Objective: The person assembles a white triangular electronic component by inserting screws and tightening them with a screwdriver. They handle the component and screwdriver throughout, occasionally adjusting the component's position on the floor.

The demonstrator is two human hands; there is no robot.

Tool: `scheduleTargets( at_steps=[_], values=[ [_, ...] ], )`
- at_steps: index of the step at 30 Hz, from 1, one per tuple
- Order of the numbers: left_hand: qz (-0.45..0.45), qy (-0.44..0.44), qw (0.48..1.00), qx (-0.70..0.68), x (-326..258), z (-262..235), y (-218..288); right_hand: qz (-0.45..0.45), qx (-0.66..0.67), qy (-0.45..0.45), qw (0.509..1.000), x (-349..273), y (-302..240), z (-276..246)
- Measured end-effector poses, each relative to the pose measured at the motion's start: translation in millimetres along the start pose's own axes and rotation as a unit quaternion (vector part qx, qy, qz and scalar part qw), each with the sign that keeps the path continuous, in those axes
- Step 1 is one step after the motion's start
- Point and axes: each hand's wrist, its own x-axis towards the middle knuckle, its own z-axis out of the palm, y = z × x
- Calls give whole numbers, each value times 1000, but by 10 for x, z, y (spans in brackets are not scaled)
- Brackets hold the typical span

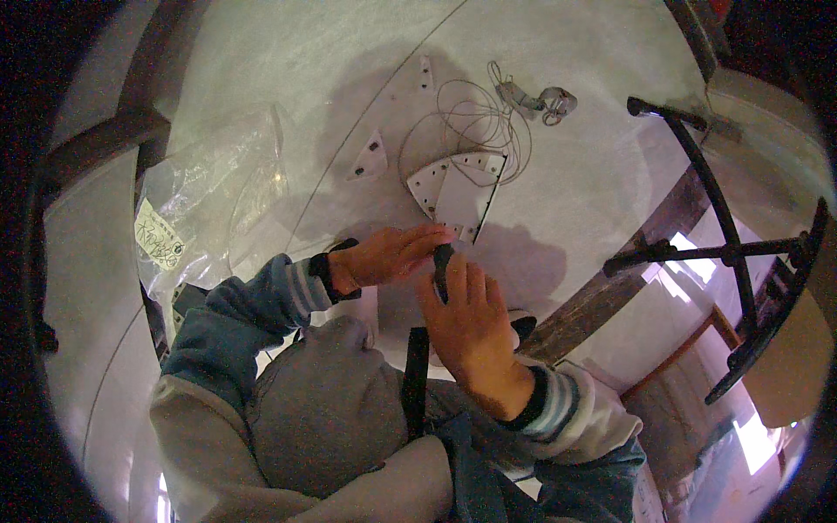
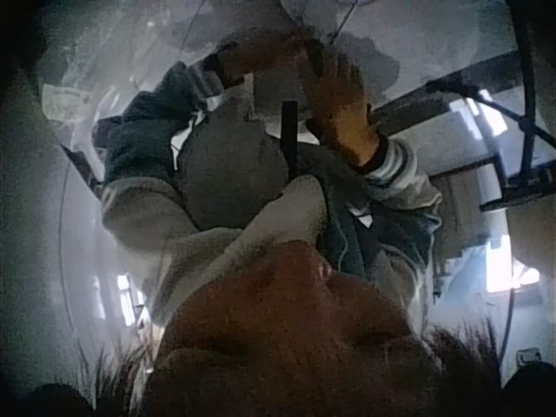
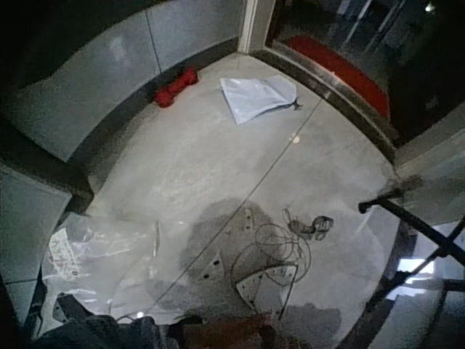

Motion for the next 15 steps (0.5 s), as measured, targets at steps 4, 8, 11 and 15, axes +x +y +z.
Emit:
scheduleTargets(
  at_steps=[4, 8, 11, 15],
  values=[
    [5, 1, 999, 51, -47, 41, -15, 30, 75, 5, 997, -40, 24, -45],
    [30, 87, 992, 85, -14, 126, 1, 209, 64, -89, 972, -107, -14, -27],
    [31, 137, 984, 105, 1, 143, 8, 195, 67, -64, 976, -108, -55, 25],
    [33, 143, 987, 70, -21, 143, 3, 138, 73, -81, 984, -88, -72, 26]
  ],
)
